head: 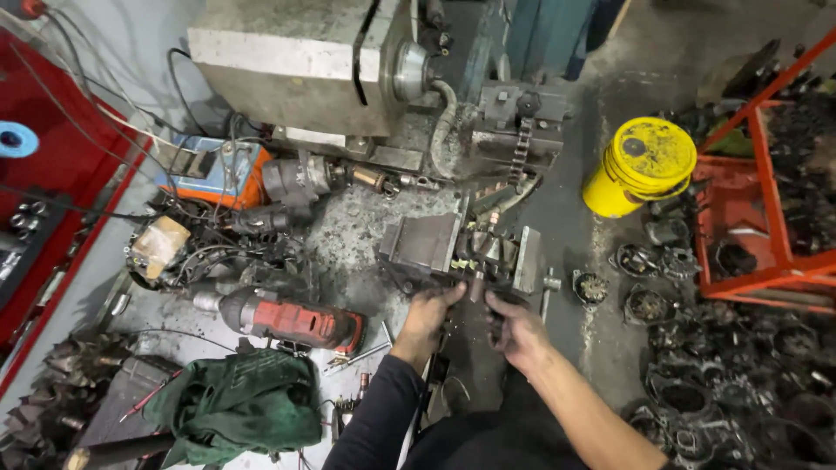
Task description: The person assembles a mechanical component by inserting small cylindrical parts into a larger housing using a bench vise. They then place the assembled unit into a casing, retrieve a small ring from a shelf, and wipe it with a cloth.
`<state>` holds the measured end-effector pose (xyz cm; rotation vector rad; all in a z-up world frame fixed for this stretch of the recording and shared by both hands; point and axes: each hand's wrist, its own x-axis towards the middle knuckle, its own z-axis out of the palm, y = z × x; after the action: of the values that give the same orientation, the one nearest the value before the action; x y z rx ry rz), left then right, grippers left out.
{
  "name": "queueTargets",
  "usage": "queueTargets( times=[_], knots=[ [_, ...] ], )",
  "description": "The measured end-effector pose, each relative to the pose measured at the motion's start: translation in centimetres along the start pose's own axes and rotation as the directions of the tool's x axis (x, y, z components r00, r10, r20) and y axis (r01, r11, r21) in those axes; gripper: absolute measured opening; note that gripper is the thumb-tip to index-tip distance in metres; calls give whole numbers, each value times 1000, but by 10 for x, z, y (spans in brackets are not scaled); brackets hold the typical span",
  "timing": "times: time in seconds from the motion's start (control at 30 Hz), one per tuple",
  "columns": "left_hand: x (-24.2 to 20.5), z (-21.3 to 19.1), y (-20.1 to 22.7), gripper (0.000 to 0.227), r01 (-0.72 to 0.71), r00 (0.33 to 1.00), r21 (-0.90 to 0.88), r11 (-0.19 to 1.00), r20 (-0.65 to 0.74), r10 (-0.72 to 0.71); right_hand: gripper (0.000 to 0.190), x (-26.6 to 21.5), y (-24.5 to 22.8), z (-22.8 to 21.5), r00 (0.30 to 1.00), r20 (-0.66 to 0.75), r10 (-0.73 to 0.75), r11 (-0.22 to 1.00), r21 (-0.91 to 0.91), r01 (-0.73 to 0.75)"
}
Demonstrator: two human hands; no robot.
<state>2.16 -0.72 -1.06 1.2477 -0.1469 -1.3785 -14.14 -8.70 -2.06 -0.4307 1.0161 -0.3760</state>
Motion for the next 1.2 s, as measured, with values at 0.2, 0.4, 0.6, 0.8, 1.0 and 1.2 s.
queueTargets(
  times=[0.2, 0.4, 0.6, 0.8, 1.0, 1.2],
  knots=[
    [-15, -42, -27, 27, -158, 978, 458, 875, -48, 202, 18, -7, 22, -36, 973, 132, -188, 974, -101, 202],
    [-45, -19, 4, 19, -233, 950, 616, 752, -22, 312, 22, -3, 25, -30, 974, 110, -198, 967, -140, 213],
    [-40, -3, 17, 19, -443, 755, 817, 370, 117, 645, 27, 31, 29, -31, 986, 168, -22, 998, 70, 10],
    [-25, 6, 5, 18, -439, 663, 798, 413, -23, 749, 31, 36, 28, -8, 973, 230, 8, 978, 200, -55],
    [-28, 27, -2, 24, -401, 766, 476, 783, -295, 572, 23, 34, 32, -1, 978, 93, -188, 956, 244, 160],
    [-29, 26, -11, 30, -476, 768, 548, 688, -122, 628, 29, -15, 22, 22, 974, 127, -189, 909, 396, 125]
  ],
)
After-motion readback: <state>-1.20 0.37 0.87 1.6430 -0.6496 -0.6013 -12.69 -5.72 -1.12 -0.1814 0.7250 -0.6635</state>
